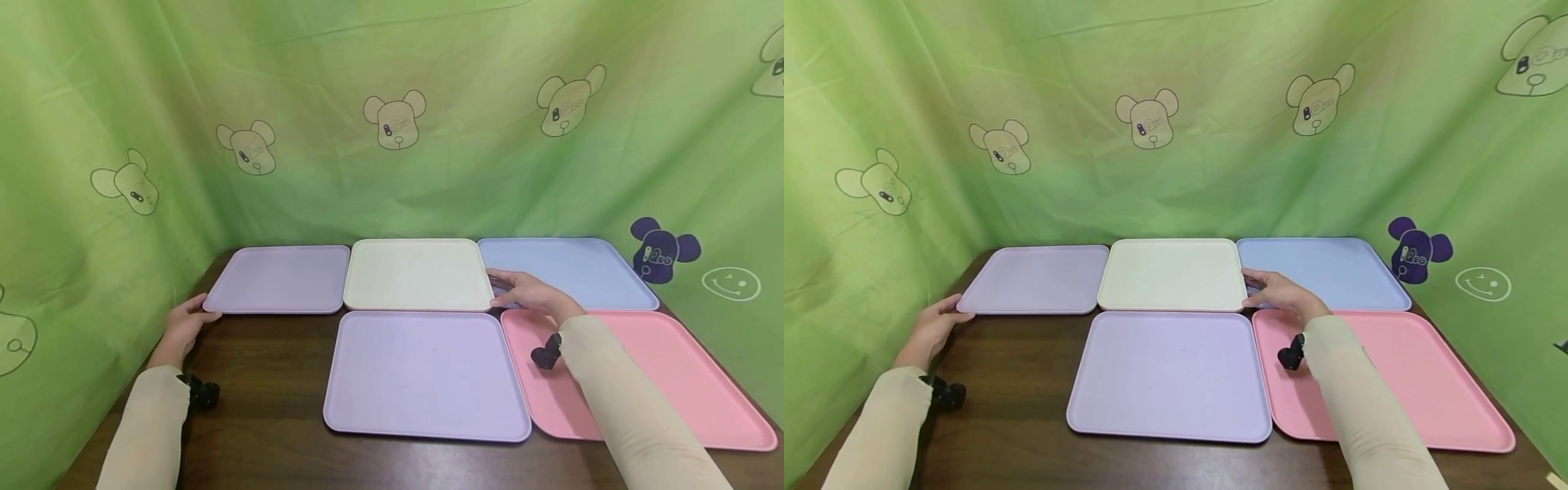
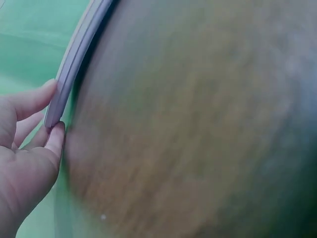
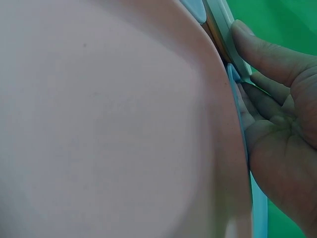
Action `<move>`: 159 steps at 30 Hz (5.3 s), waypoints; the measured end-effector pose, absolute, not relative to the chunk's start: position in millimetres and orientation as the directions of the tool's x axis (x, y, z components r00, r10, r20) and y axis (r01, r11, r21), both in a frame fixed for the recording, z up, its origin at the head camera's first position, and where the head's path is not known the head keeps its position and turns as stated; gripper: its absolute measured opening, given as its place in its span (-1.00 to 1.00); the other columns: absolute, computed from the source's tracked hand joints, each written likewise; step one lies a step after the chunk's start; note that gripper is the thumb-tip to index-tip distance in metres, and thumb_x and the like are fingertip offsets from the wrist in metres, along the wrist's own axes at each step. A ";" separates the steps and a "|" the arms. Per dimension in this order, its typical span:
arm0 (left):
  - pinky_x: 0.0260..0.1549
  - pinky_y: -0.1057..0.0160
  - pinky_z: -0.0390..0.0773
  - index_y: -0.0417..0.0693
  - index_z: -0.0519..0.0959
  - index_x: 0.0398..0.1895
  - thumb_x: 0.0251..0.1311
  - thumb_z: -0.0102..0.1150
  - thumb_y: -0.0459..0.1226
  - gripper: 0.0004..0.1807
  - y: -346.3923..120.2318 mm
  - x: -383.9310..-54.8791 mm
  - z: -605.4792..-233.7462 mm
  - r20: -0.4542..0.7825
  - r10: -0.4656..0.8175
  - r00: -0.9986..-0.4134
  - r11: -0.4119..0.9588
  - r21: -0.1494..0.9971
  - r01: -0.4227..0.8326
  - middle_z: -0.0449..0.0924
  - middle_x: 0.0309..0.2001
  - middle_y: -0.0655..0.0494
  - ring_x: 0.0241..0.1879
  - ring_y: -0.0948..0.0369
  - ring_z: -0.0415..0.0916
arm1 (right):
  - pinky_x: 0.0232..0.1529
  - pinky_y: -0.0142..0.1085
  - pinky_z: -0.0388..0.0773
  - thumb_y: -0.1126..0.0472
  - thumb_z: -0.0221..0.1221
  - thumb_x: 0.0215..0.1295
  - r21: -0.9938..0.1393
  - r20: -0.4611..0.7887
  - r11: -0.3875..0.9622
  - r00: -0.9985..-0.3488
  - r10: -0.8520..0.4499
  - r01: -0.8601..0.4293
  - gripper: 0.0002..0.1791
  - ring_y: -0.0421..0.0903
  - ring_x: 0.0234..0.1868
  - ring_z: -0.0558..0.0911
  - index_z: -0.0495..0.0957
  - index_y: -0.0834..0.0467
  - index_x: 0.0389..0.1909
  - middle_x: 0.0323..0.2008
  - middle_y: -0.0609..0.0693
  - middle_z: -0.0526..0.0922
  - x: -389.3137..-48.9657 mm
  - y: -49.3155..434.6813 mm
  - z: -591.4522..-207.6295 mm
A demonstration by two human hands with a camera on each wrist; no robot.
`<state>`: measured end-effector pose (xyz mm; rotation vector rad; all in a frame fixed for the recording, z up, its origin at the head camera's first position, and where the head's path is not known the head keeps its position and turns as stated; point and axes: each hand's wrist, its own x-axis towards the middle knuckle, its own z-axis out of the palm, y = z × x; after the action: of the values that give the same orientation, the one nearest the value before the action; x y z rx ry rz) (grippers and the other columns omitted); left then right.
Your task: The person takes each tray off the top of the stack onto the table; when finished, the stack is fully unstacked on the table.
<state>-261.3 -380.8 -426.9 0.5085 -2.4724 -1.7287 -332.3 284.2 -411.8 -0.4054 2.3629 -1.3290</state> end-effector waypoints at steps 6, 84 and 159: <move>0.34 0.03 0.11 -0.35 0.12 0.44 0.19 0.24 -0.44 -0.22 -379.4 -263.7 -427.5 -0.083 -0.327 -0.942 0.396 0.892 -0.216 0.09 0.42 -0.29 0.39 -0.10 0.02 | 0.37 0.06 0.04 0.27 0.33 0.18 -0.861 -0.194 0.505 -0.880 -0.434 -0.059 0.00 0.29 0.42 0.06 -0.09 0.31 0.50 0.43 0.37 0.05 -331.9 283.0 -412.2; -0.06 0.38 0.50 -0.43 0.38 0.27 0.23 0.21 -0.43 -0.47 -234.9 -308.6 -402.5 0.037 -0.106 -0.994 0.299 0.954 0.004 0.42 0.22 -0.32 0.17 -0.06 0.44 | 0.33 0.02 0.15 0.29 0.32 0.19 -0.877 -0.202 0.478 -0.872 -0.445 -0.041 0.00 0.30 0.40 0.13 -0.12 0.32 0.50 0.43 0.38 0.02 -330.8 285.9 -412.4; 0.07 0.12 0.50 -0.46 0.40 0.24 0.09 0.10 -0.58 -0.44 -142.0 -352.1 -427.0 -0.041 0.008 -0.999 0.342 0.939 -0.035 0.51 0.10 -0.33 0.10 -0.06 0.47 | 0.32 0.00 0.19 0.33 0.32 0.16 -0.902 -0.203 0.431 -0.870 -0.449 -0.012 0.03 0.31 0.41 0.09 -0.14 0.34 0.50 0.45 0.38 -0.03 -332.8 287.6 -417.4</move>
<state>-352.1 -142.0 -427.0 0.0268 -2.6037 -1.8243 -332.8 287.6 -417.4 -0.3907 2.2740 -1.4292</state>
